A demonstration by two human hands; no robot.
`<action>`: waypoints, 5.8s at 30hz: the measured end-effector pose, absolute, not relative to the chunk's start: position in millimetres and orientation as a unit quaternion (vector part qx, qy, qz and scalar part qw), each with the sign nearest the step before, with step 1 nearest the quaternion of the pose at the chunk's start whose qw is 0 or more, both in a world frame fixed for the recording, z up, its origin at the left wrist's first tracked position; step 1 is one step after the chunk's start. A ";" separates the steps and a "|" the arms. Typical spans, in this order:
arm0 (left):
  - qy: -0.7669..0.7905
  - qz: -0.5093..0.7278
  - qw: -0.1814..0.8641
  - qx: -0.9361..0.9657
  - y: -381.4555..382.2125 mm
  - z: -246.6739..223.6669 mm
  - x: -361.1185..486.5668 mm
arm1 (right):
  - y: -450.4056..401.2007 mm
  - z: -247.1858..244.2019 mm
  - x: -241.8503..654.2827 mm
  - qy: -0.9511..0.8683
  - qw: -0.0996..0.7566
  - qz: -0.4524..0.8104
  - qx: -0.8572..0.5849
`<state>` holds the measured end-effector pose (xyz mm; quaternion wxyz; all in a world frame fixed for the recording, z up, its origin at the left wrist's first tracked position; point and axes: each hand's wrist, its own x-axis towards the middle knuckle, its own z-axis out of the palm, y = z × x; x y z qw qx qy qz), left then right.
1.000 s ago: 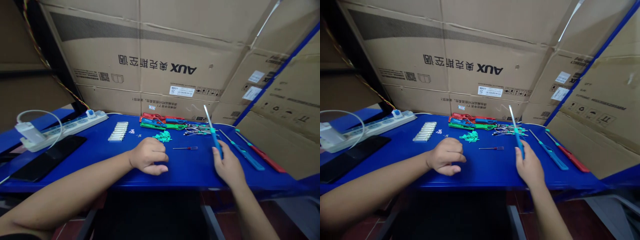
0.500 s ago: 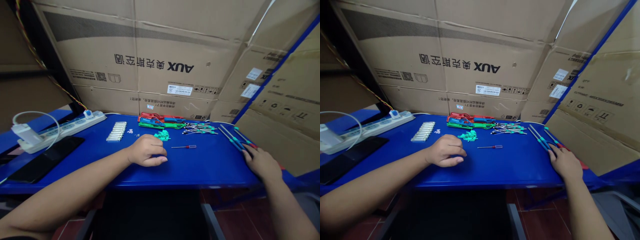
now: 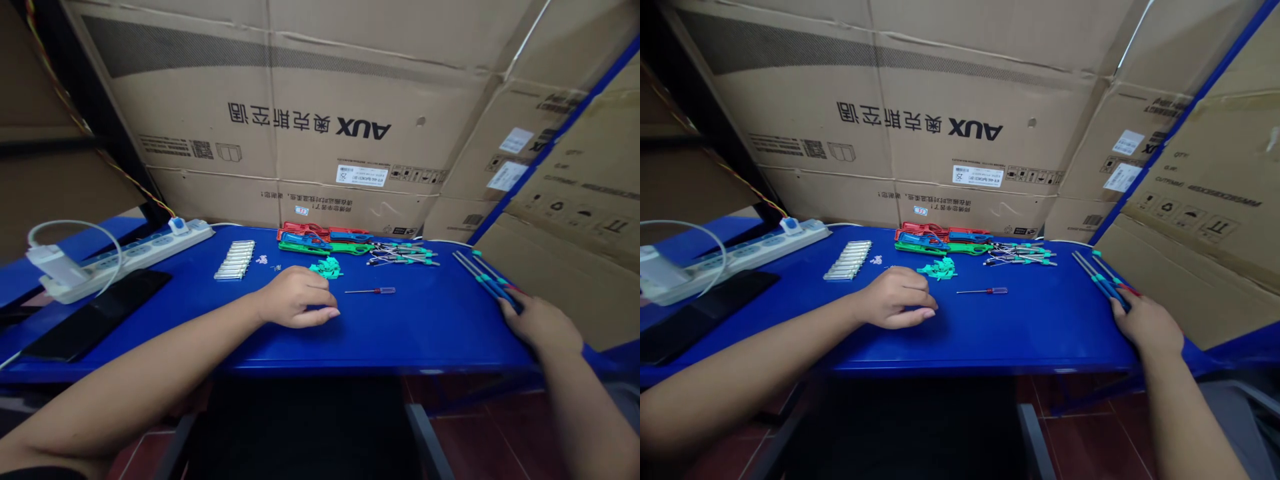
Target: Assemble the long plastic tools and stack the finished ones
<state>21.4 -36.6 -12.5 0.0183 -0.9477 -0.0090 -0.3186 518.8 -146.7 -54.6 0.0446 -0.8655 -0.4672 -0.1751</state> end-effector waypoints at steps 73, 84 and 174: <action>-0.338 -0.102 0.001 -0.935 133.8 -14.1 -4.3 | -4.4 -54.8 443.5 -0.736 0.187 -0.165 -0.629; -0.328 -0.208 0.019 -0.921 86.9 19.8 4.3 | -8.3 -51.0 439.5 -0.734 0.218 -0.151 -0.625; -0.182 -0.126 -0.190 -0.956 -12.7 -15.2 9.8 | -123.9 -45.4 275.0 -0.951 0.143 -0.128 -0.242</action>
